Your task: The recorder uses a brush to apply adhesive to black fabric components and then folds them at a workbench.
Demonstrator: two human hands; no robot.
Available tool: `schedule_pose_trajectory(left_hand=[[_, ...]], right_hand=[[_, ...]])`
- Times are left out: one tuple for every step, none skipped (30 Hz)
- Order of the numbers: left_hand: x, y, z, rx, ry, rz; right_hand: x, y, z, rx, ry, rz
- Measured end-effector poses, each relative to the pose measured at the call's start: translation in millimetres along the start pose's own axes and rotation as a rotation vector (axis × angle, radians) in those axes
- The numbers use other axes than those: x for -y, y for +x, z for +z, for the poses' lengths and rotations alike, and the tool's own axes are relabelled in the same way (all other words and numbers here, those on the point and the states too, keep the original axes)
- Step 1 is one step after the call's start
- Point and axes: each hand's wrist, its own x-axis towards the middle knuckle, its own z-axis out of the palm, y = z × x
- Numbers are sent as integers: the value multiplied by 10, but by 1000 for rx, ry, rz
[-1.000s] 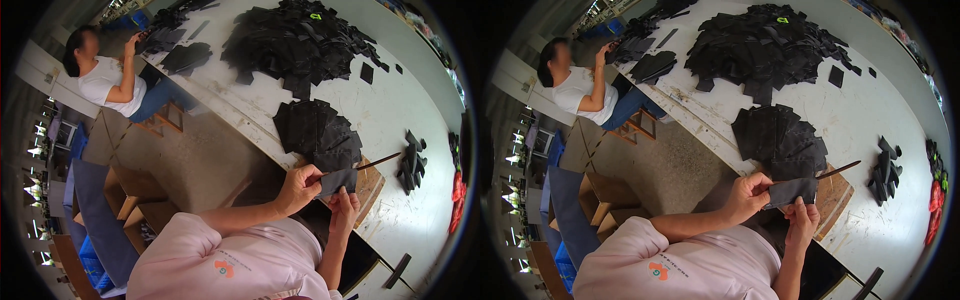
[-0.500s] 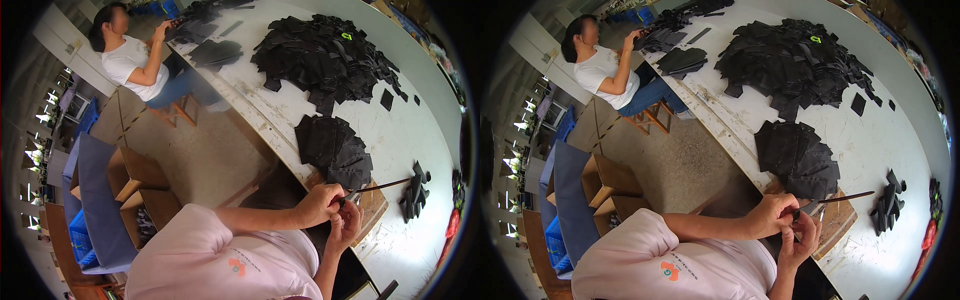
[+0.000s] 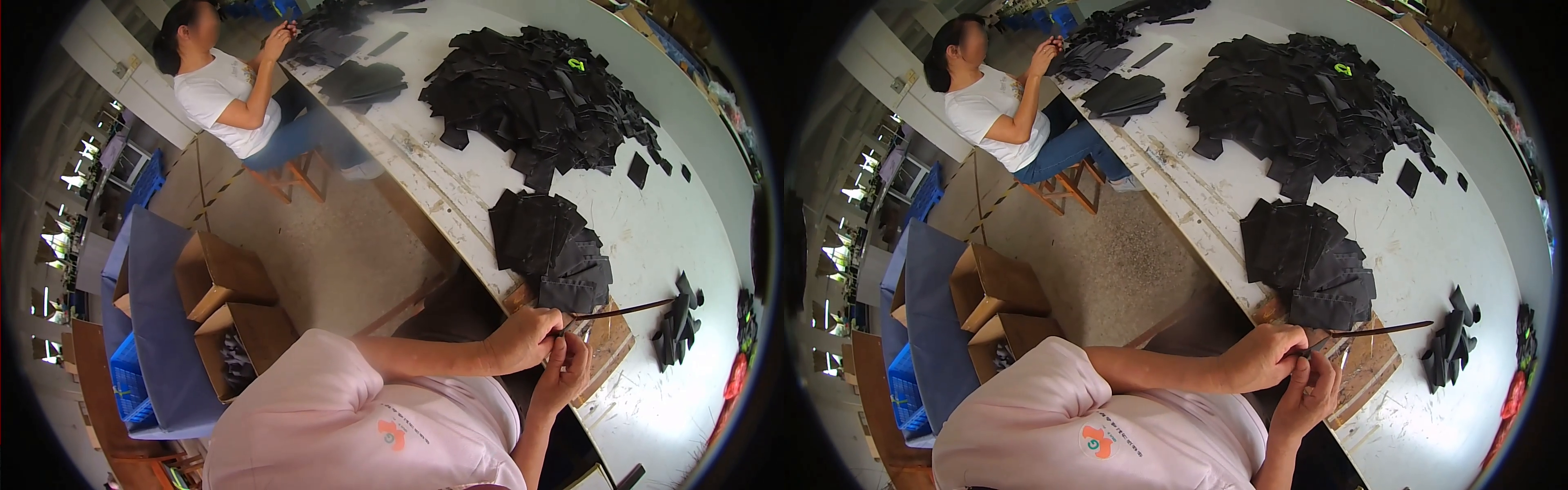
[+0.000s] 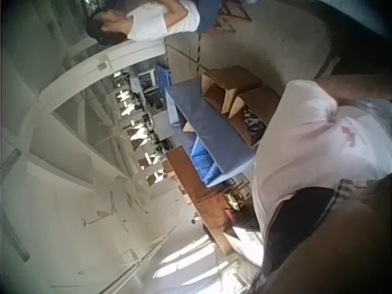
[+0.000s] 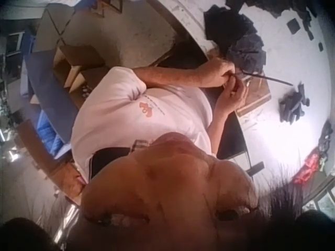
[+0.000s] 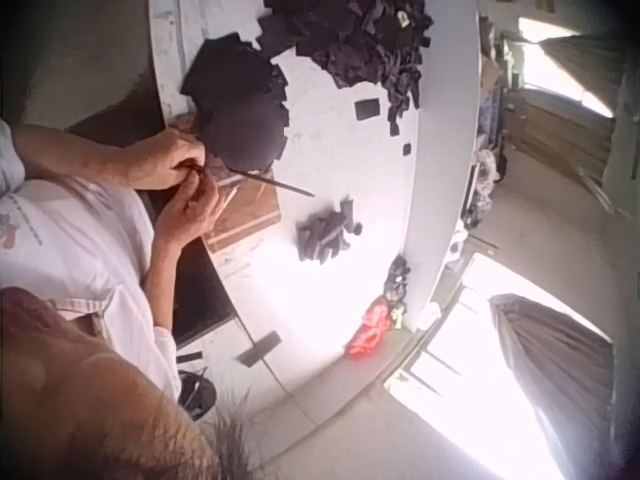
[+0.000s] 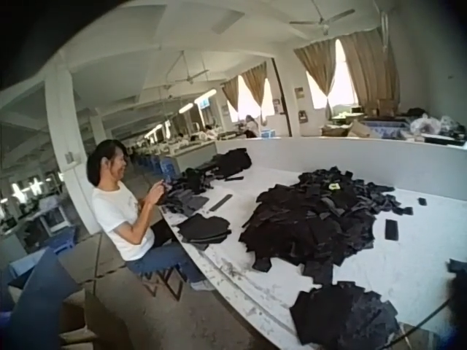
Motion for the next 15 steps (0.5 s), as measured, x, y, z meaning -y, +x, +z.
schedule_pose_trajectory(left_hand=[[-12,6,-6,-2,0,-1],[-24,15,-15,5,-18,-6],[-31,26,-23,12,-37,-12],[-39,39,-36,11,-37,-13],[-45,54,-55,74,-106,-57],[-50,63,-73,136,-175,-103],[-50,75,-89,134,-173,-104],[-48,89,-105,172,-220,-121],[-47,104,-117,211,-269,-139],[-54,116,-148,211,-269,-139],[-69,124,-192,287,-326,-160],[-72,133,-228,363,-384,-181],[-57,139,-249,361,-384,-181],[-32,138,-268,398,-362,-174],[-21,137,-278,439,-339,-167]], right_hand=[[-5,5,8,1,0,-1],[-16,15,21,-12,73,13],[-29,25,29,-25,146,28],[-37,31,25,-24,146,28],[-43,35,16,-42,140,-2],[-46,39,0,-59,135,-32],[-49,78,-32,-57,137,-32],[-58,146,-78,-69,-20,-225],[-80,191,-114,-82,-181,-417],[-112,201,-135,-81,-181,-417],[-147,197,-160,71,73,-295],[-177,186,-181,222,325,-167],[-205,160,-217,224,325,-168],[-229,125,-264,311,509,36],[-240,102,-298,392,691,247]])
